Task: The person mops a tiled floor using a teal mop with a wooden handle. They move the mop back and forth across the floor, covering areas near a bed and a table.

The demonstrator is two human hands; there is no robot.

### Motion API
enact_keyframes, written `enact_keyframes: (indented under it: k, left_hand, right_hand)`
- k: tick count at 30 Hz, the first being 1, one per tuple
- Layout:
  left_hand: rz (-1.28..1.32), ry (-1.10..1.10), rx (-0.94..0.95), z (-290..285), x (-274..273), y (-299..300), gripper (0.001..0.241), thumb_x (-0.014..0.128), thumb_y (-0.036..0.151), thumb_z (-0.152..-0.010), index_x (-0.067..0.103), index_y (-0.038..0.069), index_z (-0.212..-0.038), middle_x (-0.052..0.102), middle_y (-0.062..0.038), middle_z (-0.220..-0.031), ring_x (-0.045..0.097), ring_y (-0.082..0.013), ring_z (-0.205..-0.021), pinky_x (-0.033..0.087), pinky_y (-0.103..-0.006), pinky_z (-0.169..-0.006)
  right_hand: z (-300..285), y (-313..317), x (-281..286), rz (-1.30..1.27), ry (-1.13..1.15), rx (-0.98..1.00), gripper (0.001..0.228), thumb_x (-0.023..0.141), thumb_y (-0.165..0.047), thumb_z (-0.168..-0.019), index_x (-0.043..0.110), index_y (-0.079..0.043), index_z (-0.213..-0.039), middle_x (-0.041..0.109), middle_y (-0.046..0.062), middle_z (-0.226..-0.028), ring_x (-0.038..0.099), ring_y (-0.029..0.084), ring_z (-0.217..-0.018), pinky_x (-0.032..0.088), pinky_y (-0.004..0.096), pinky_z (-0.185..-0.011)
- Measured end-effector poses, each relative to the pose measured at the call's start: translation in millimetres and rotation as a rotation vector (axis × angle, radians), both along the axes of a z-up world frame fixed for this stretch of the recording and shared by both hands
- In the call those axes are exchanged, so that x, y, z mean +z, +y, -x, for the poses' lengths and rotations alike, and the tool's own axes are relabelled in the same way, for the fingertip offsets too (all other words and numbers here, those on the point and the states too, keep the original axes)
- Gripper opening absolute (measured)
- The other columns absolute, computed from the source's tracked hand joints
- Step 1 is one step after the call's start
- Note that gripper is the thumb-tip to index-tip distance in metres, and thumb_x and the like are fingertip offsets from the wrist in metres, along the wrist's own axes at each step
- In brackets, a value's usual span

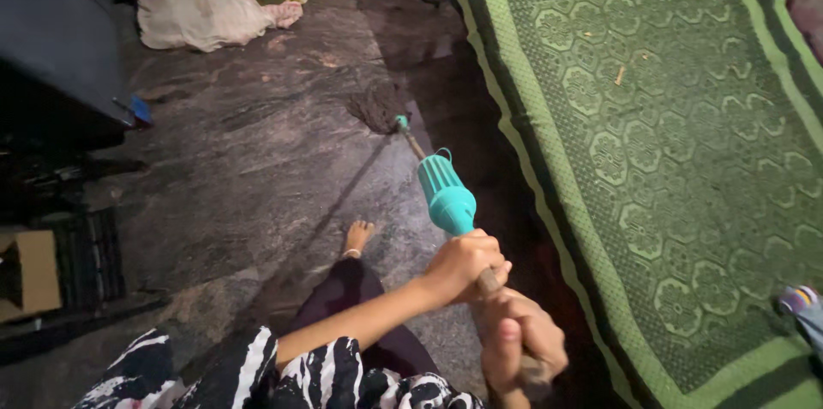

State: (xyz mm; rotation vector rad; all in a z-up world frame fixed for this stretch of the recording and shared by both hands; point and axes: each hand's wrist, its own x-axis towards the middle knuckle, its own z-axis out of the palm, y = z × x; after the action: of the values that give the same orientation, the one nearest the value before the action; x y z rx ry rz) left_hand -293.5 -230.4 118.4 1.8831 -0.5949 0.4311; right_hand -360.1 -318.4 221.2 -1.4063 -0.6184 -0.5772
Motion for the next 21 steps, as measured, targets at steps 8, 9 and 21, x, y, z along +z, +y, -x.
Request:
enact_keyframes:
  k: [8,9,21]
  left_hand:
    - [-0.006,-0.011,0.043,-97,-55,47,0.024,0.074,0.012,-0.085,0.060,0.007,-0.066,0.063,-0.008,-0.076,0.063,-0.0313,-0.079,0.053,-0.0428,-0.068]
    - [0.014,-0.026,0.050,-118,-60,53,0.021,0.073,0.012,-0.084,0.061,0.007,-0.068,0.063,-0.008,-0.077,0.063,-0.0312,-0.080,0.054,-0.0426,-0.069]
    - [-0.074,-0.070,0.001,-380,-165,157,0.018,0.075,0.007,-0.075,0.059,0.006,-0.067,0.060,-0.012,-0.082,0.062,-0.0328,-0.092,0.052,-0.0418,-0.079]
  right_hand:
    - [-98,41,-54,0.154,-0.079,0.016,0.035,0.054,0.000,-0.094,0.041,-0.001,-0.062,0.052,0.009,-0.060,0.052,0.020,-0.051,0.046,0.031,-0.053]
    - [-117,47,-60,0.163,-0.092,0.021,0.033,0.054,0.001,-0.093,0.041,-0.001,-0.062,0.051,0.010,-0.060,0.052,0.021,-0.052,0.046,0.032,-0.054]
    - [-368,130,-142,0.544,-0.164,0.156,0.024,0.068,0.009,-0.077,0.050,-0.002,-0.067,0.049,0.011,-0.069,0.052,0.029,-0.061,0.042,0.038,-0.057]
